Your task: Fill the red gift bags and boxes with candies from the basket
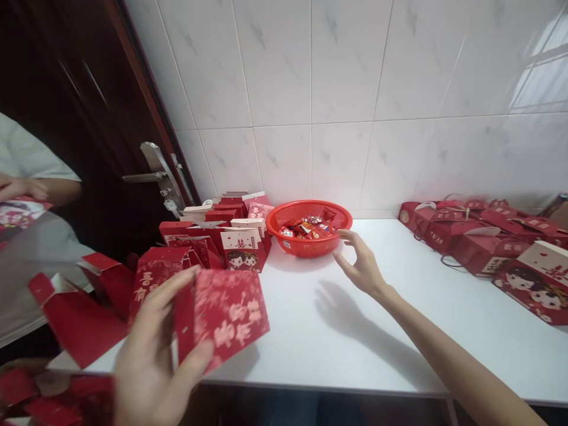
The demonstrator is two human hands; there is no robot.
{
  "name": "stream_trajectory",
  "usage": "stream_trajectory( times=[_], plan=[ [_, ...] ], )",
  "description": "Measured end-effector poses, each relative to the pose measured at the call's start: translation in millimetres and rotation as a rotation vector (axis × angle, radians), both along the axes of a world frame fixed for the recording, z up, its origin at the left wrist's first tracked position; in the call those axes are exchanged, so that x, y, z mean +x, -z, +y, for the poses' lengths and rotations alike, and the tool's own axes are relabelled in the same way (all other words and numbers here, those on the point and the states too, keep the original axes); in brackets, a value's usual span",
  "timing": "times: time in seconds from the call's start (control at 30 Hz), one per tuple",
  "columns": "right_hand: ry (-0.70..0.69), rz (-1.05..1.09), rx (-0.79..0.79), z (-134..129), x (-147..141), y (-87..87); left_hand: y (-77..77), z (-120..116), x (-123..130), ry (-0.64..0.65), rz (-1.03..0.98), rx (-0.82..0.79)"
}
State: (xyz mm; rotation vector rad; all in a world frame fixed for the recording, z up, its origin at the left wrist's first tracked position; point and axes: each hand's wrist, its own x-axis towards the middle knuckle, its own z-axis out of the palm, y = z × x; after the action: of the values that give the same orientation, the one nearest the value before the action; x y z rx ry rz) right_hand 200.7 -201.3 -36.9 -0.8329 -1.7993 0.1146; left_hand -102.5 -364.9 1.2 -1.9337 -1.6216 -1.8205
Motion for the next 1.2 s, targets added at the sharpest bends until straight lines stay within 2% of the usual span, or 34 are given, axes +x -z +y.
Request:
stream_trajectory(
  times=[0.07, 0.13, 0.2, 0.3, 0.4, 0.53, 0.63, 0.7, 0.9, 1.03, 1.1, 1.2],
  plan=[
    [-0.072, 0.047, -0.070, -3.7, -11.2, 0.2, -13.5, 23.7, 23.6, 0.173, -0.075, 0.022],
    [-0.142, 0.086, -0.144, -9.1, -19.8, 1.7, -19.4, 49.4, 37.0, 0.357, -0.178, -0.029],
    [-0.209, 0.112, -0.210, -14.2, -24.9, 4.6, -18.0, 73.8, 44.0, 0.496, -0.273, -0.082],
    [-0.327, 0.150, -0.290, -17.9, -26.3, 10.1, -11.9, 105.2, 50.7, 0.634, -0.340, -0.158],
    [-0.427, 0.183, -0.349, -16.8, -23.1, 13.6, -12.4, 128.9, 57.1, 0.803, -0.276, -0.257],
    [-0.485, 0.236, -0.416, -13.4, -18.4, 14.4, -23.4, 145.1, 67.8, 0.979, -0.054, -0.361],
    [-0.501, 0.257, -0.450, -11.4, -17.0, 13.7, -26.9, 148.2, 77.0, 1.006, 0.072, -0.430],
    [-0.492, 0.249, -0.471, -10.0, -16.8, 13.2, -24.2, 149.0, 81.3, 0.975, 0.120, -0.462],
    [-0.389, 0.238, -0.492, -3.8, -16.0, 15.4, -6.5, 152.0, 76.7, 0.727, 0.111, -0.400],
    [-0.310, 0.297, -0.457, 0.9, -15.5, 17.5, -1.9, 160.9, 72.3, 0.546, 0.135, -0.306],
    [-0.259, 0.308, -0.433, 2.7, -15.6, 17.9, -1.8, 169.8, 72.4, 0.575, 0.118, -0.326],
    [-0.203, 0.347, -0.394, 4.4, -15.3, 17.8, -0.6, 186.2, 73.6, 0.744, 0.030, -0.399]
  ],
)
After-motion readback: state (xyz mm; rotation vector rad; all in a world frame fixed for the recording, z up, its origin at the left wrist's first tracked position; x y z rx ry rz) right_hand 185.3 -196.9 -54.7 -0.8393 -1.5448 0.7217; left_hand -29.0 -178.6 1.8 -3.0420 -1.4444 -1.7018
